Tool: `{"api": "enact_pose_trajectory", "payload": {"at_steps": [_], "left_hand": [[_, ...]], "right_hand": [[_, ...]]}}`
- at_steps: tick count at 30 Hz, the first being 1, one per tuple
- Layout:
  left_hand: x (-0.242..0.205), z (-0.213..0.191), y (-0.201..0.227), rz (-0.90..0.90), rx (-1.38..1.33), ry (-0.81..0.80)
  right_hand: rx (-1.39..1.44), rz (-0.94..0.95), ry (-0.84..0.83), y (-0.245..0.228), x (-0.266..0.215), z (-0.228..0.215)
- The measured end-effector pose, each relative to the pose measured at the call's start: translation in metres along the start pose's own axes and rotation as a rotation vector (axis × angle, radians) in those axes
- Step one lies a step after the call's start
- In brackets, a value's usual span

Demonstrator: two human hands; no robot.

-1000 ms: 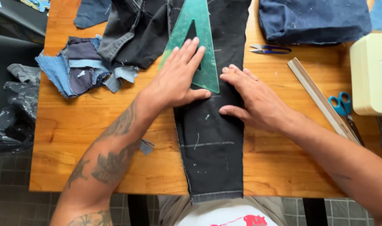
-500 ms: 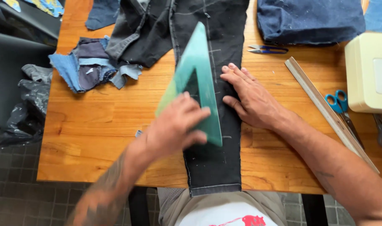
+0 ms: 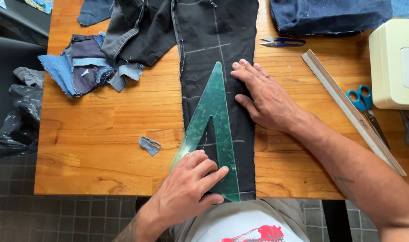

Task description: The person marks a piece of black fabric using a ruler and chalk, then uses a set square to draw additional lines. They then use scissors to cut the fabric along the marked lines into smaller pieces.

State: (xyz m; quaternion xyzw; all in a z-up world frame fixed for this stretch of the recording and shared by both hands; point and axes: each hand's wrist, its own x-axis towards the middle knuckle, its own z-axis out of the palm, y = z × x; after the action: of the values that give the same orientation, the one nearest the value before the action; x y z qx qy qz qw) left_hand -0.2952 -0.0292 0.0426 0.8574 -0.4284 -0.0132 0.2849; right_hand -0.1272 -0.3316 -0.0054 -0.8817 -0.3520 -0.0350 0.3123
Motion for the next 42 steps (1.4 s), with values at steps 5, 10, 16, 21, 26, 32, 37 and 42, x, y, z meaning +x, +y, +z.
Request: {"api": "enact_pose_trajectory", "payload": {"at_steps": [5, 10, 16, 21, 26, 32, 37, 42], "left_hand": [[0.011, -0.012, -0.003, 0.008, -0.045, 0.011], [0.043, -0.011, -0.048, -0.070, 0.091, 0.025], [0.052, -0.004, -0.071, -0.137, 0.189, -0.030], [0.050, -0.005, -0.069, -0.155, 0.182, -0.018], [0.051, -0.004, -0.069, -0.146, 0.184, -0.010], [0.052, -0.005, -0.071, -0.149, 0.150, -0.034], [0.053, -0.003, -0.065, -0.158, 0.185, -0.013], [0.053, -0.002, -0.067, -0.162, 0.177, -0.026]], "right_hand": [[-0.005, 0.005, 0.003, -0.001, 0.001, 0.000], [0.041, 0.020, 0.037, -0.005, -0.003, -0.007], [-0.004, 0.031, 0.073, -0.002, -0.007, -0.009], [0.004, 0.020, 0.065, -0.001, -0.005, -0.007], [-0.003, 0.027, 0.067, -0.002, -0.006, -0.009], [0.008, 0.031, 0.063, -0.001, -0.007, -0.010], [0.004, 0.027, 0.059, -0.002, -0.007, -0.011], [-0.002, 0.023, 0.069, -0.002, -0.008, -0.010]]}}
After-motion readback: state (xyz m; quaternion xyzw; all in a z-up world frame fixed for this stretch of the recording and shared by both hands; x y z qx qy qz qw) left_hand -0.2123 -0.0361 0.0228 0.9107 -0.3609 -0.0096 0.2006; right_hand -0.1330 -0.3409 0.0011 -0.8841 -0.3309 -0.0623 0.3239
